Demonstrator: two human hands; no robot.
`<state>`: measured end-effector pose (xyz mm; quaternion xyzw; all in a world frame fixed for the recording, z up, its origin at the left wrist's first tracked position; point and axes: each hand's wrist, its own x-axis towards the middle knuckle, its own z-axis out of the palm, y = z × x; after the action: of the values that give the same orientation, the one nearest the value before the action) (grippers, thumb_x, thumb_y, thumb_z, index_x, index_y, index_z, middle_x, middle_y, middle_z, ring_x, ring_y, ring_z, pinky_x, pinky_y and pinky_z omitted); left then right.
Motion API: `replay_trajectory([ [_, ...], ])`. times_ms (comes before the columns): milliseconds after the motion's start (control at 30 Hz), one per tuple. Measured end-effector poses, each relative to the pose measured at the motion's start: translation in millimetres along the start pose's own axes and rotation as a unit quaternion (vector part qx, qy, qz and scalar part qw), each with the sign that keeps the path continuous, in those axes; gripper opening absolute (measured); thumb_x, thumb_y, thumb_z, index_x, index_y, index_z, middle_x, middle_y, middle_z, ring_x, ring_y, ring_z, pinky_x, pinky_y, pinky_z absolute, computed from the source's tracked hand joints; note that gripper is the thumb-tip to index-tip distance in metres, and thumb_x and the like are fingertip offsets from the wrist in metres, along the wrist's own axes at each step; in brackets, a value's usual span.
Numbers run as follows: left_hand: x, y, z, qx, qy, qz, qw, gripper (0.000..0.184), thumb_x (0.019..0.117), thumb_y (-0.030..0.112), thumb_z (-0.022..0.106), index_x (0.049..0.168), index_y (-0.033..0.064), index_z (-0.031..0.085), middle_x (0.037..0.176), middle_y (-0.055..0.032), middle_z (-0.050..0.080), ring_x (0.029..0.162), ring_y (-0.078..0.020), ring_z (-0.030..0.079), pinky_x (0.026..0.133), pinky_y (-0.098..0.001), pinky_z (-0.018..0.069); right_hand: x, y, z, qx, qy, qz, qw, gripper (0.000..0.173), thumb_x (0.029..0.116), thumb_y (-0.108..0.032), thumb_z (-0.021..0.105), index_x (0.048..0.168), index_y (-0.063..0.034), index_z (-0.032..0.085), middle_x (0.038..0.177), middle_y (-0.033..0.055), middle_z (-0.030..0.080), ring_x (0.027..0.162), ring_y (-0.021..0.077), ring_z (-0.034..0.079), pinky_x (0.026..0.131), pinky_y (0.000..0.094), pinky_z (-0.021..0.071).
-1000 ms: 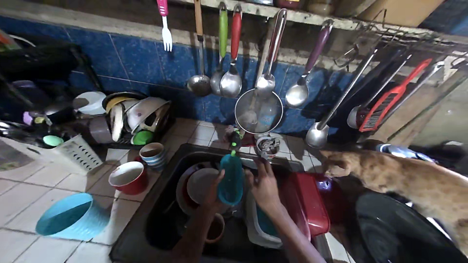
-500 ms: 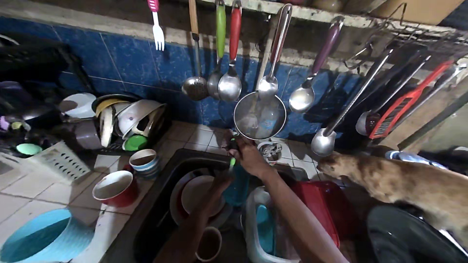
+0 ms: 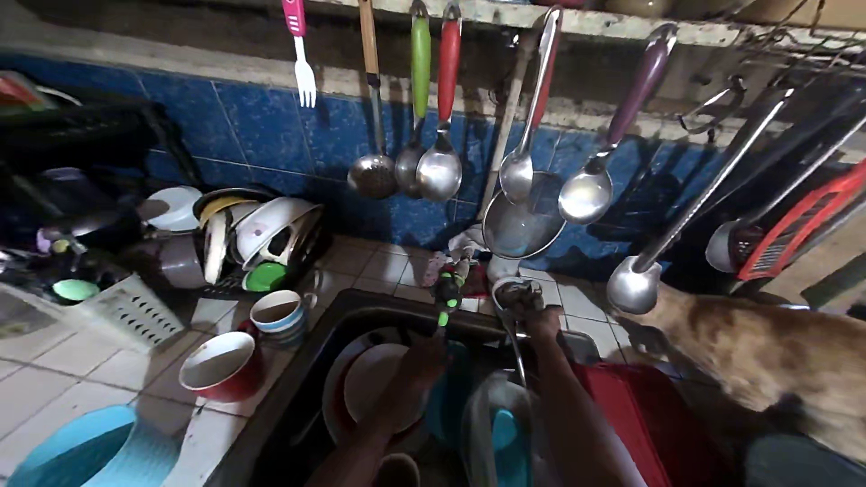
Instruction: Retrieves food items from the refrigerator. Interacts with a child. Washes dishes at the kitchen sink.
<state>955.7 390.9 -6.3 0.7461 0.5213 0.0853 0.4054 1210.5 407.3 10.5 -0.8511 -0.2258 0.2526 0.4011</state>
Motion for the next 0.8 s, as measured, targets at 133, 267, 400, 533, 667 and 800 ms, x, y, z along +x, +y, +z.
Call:
replay_trajectory([
  [133,-13,2,-11,-0.062,0.011,0.019,0.998,0.039,0.1061,0.025,0.055,0.134,-0.0005,0.06,0.124,-0.0229,0.065,0.114,-0.0341,0.063,0.101,-0.0516,0.0485,14,17,-6,0.078,-0.009,-0.004,0.997,0.046,0.0964,-0.014,0.07,0.131,0.0112,0.054,0.127,0.0295,0.061,0.114,0.0379,0.065,0.096,0.0497,0.0541],
  [267,-20,1,-13,-0.145,0.056,0.061,0.986,0.036,0.1072,0.02,0.052,0.134,-0.0017,0.06,0.12,-0.0206,0.067,0.108,-0.0286,0.067,0.098,-0.0451,0.0528,9,15,-33,0.113,0.061,-0.026,0.991,0.064,0.0982,-0.017,0.068,0.147,0.0102,0.036,0.136,0.0335,0.055,0.122,0.043,0.061,0.1,0.0538,0.0517],
  [400,-19,-3,-7,-0.235,0.09,0.109,0.962,0.03,0.1049,0.015,0.056,0.126,-0.0046,0.064,0.109,-0.0171,0.07,0.093,-0.02,0.069,0.088,-0.0364,0.0574,-5,11,-66,0.19,0.07,-0.074,0.977,0.072,0.0978,-0.013,0.068,0.153,0.0052,0.025,0.132,0.0328,0.055,0.104,0.0398,0.069,0.084,0.0509,0.0603],
  [533,-24,0,-6,-0.232,0.064,0.099,0.966,0.028,0.1041,0.015,0.057,0.125,-0.0026,0.065,0.107,-0.0168,0.07,0.088,-0.02,0.069,0.082,-0.0373,0.058,-58,15,-72,0.243,-0.054,-0.107,0.963,0.054,0.1001,-0.008,0.061,0.144,0.0075,0.034,0.107,0.0229,0.062,0.075,0.0238,0.069,0.064,0.0384,0.0612],
  [667,-30,-1,-7,-0.15,0.087,0.122,0.977,0.03,0.105,0.02,0.054,0.122,-0.0011,0.067,0.107,-0.0172,0.071,0.093,-0.0241,0.07,0.087,-0.0433,0.0579,-118,12,-45,0.274,-0.191,-0.055,0.941,0.043,0.1033,-0.01,0.058,0.141,0.0023,0.04,0.092,0.0171,0.066,0.066,0.0211,0.069,0.058,0.0346,0.0605],
  [800,-51,11,-30,0.046,0.087,0.053,0.994,0.034,0.1065,0.024,0.052,0.128,0.0007,0.066,0.122,-0.0222,0.068,0.116,-0.0361,0.065,0.103,-0.0546,0.0489,-151,13,-4,0.275,-0.264,-0.007,0.924,0.049,0.1049,-0.005,0.052,0.15,-0.0032,0.034,0.107,0.0199,0.062,0.071,0.0224,0.067,0.062,0.0359,0.0592],
])
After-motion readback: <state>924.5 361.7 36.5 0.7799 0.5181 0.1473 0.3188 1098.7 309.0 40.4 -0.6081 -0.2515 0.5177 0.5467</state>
